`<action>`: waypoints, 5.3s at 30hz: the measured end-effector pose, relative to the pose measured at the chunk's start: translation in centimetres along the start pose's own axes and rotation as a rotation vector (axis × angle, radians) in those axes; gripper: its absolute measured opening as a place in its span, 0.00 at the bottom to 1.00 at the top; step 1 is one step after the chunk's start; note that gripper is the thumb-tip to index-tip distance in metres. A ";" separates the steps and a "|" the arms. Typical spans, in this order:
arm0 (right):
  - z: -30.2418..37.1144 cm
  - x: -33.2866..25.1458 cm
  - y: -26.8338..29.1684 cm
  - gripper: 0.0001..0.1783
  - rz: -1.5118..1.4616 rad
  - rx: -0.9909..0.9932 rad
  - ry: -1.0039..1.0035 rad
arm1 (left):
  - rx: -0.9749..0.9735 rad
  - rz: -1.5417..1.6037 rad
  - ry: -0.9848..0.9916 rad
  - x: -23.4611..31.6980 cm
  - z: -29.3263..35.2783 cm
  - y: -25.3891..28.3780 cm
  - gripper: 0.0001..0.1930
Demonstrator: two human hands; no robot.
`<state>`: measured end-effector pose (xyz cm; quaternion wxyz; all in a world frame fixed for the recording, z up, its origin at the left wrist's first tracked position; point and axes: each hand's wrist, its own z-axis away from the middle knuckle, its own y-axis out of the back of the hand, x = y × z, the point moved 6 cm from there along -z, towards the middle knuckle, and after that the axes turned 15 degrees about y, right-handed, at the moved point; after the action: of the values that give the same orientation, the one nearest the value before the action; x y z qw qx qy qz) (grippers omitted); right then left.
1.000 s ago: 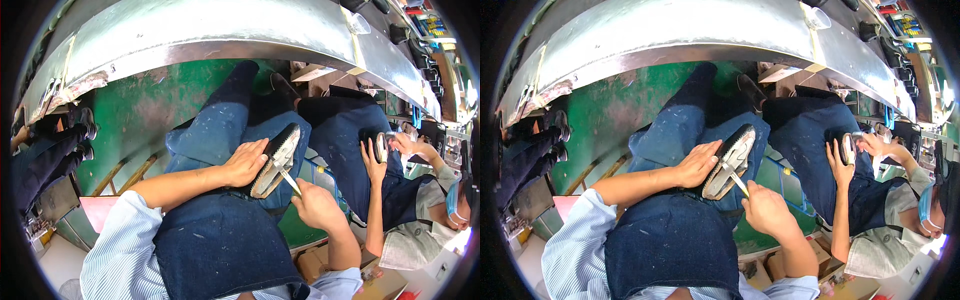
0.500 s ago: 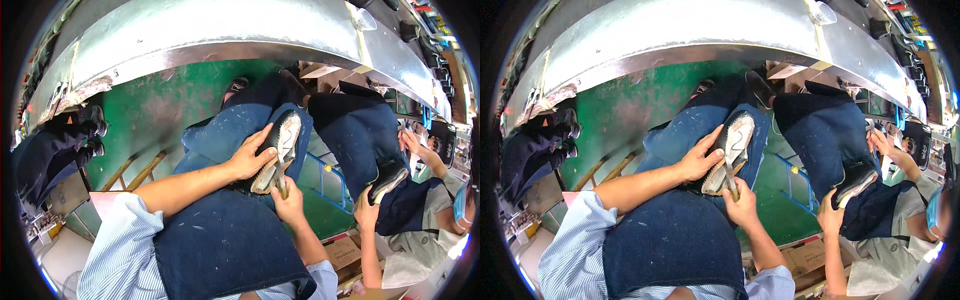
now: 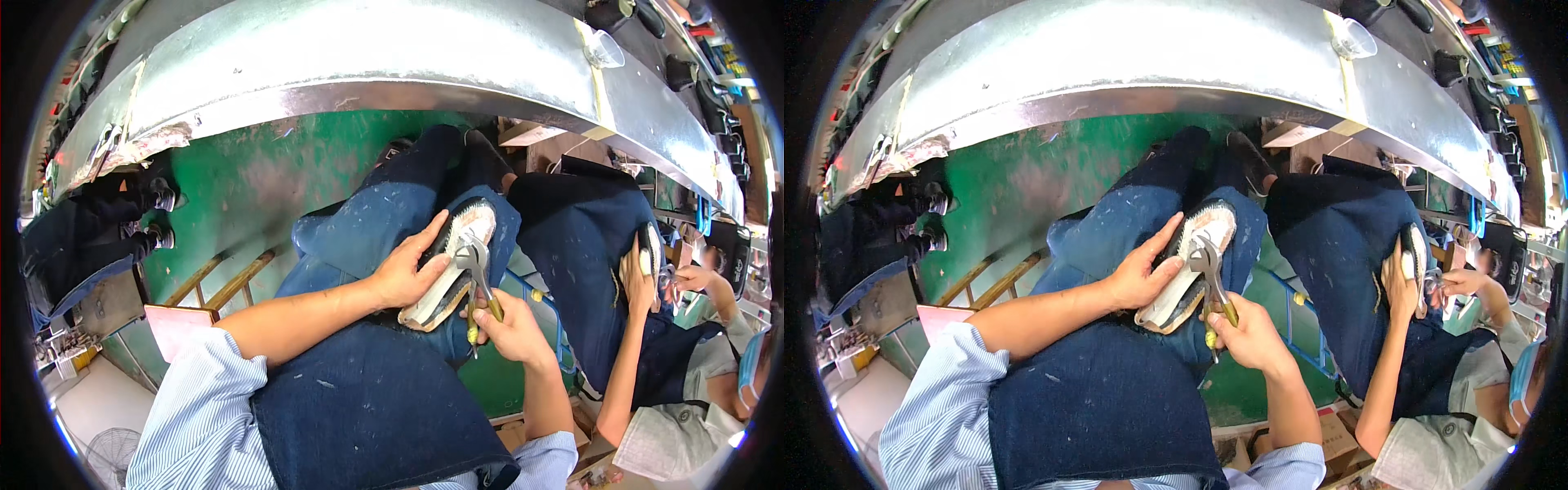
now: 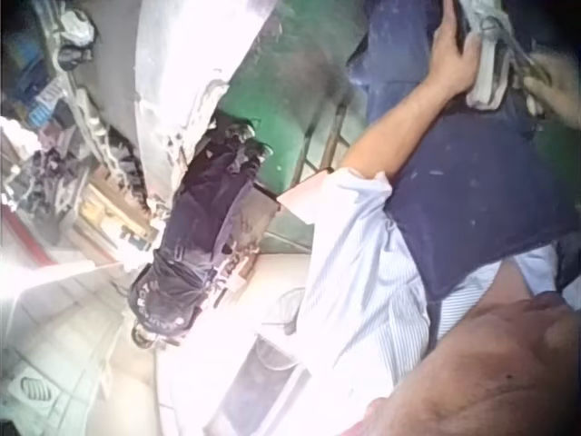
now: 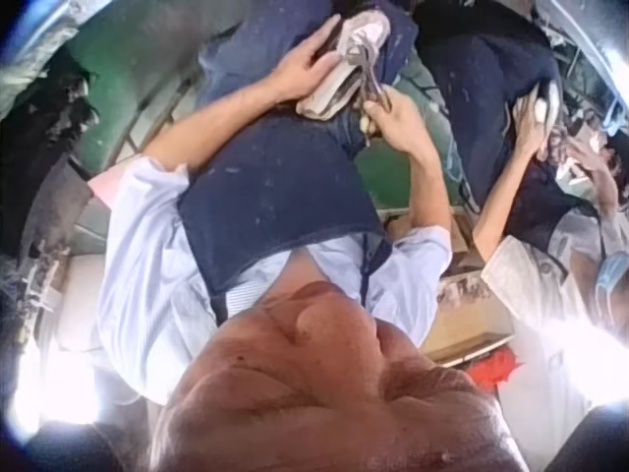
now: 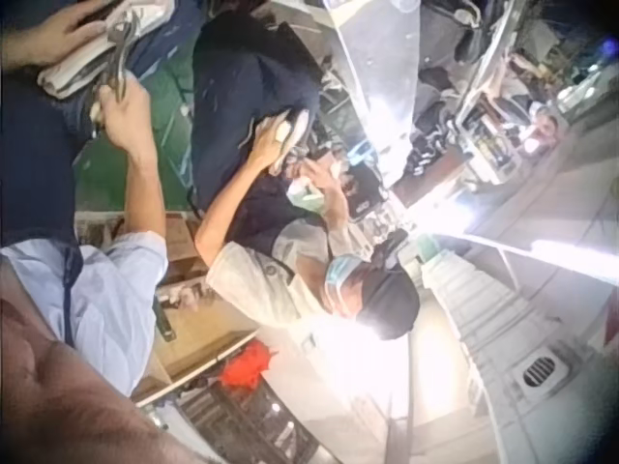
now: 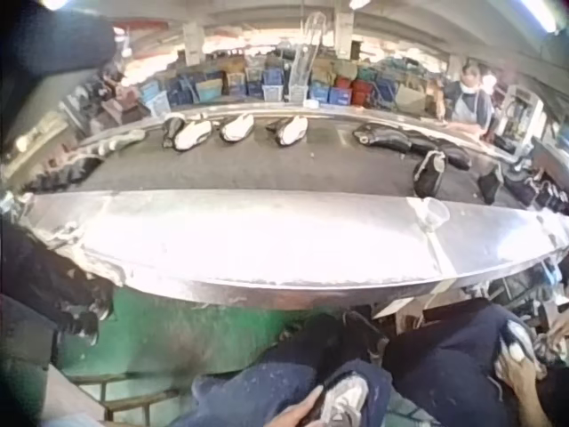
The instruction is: The recorder is lasting shoes by pulling the upper over the last and hammering it down at a factory workstation before placing them on a conveyor belt.
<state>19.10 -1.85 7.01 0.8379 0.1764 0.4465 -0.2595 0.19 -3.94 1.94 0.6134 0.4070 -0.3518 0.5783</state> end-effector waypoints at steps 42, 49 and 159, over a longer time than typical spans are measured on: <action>-2.5 0.9 -0.1 0.13 -0.220 0.018 0.014 | 0.009 -0.204 -0.181 0.9 0.4 0.6 0.35; -2.8 5.9 -3.8 0.14 -0.571 0.676 0.190 | -0.045 -0.420 -0.062 2.0 -1.5 1.1 0.25; -2.3 -3.0 1.0 0.16 0.792 0.152 0.217 | -0.021 -0.375 0.079 0.6 -1.9 -0.3 0.37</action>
<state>16.82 0.97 8.33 0.8058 0.4221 0.4094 0.0705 0.52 -1.99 1.67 0.7279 0.4361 -0.2514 0.4657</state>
